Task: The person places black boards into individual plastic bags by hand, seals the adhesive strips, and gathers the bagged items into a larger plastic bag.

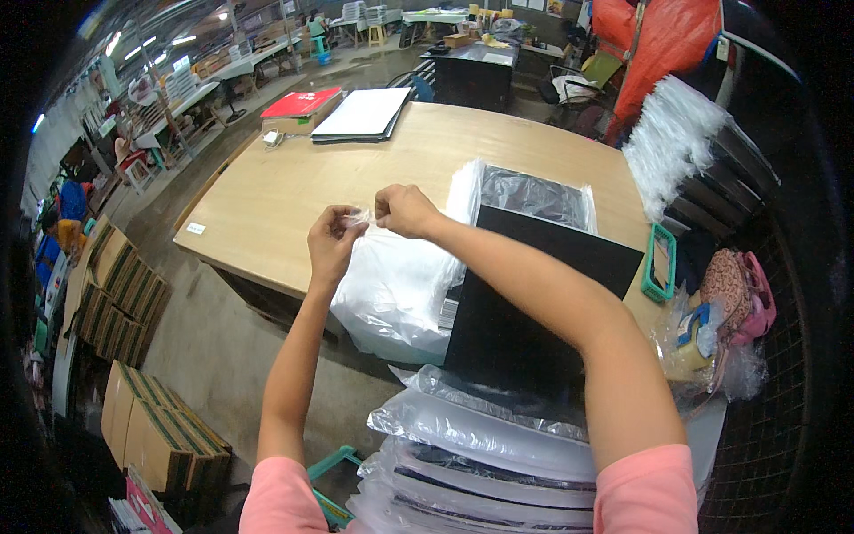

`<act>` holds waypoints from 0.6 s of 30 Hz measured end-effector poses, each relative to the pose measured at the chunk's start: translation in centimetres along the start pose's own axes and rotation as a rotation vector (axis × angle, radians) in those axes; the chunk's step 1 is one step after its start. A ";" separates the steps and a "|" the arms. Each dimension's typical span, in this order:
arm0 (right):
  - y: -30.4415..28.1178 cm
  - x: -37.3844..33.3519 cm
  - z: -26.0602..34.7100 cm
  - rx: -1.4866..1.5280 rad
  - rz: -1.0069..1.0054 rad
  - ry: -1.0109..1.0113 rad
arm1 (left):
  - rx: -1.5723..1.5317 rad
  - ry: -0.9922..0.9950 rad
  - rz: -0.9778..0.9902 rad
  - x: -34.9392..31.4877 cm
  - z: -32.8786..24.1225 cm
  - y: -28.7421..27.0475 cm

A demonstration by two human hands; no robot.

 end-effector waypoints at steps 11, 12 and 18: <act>-1.5 -0.1 -0.7 0.092 -0.314 -0.074 | 0.192 0.072 0.252 1.5 1.5 -0.1; -1.1 0.0 -1.2 0.094 -0.307 -0.107 | 0.157 0.052 0.234 1.5 1.6 0.3; -0.6 -0.6 -0.4 0.041 -0.102 -0.033 | 0.138 -0.096 0.245 1.4 2.4 0.6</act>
Point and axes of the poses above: each hand's wrist, its own x-axis towards the middle knuckle, its own y-axis out of the palm, z = x × y, the point moved 1 cm from there along x, towards the middle knuckle, and after that the axes turned 8 degrees about z, right-handed, at the moved point
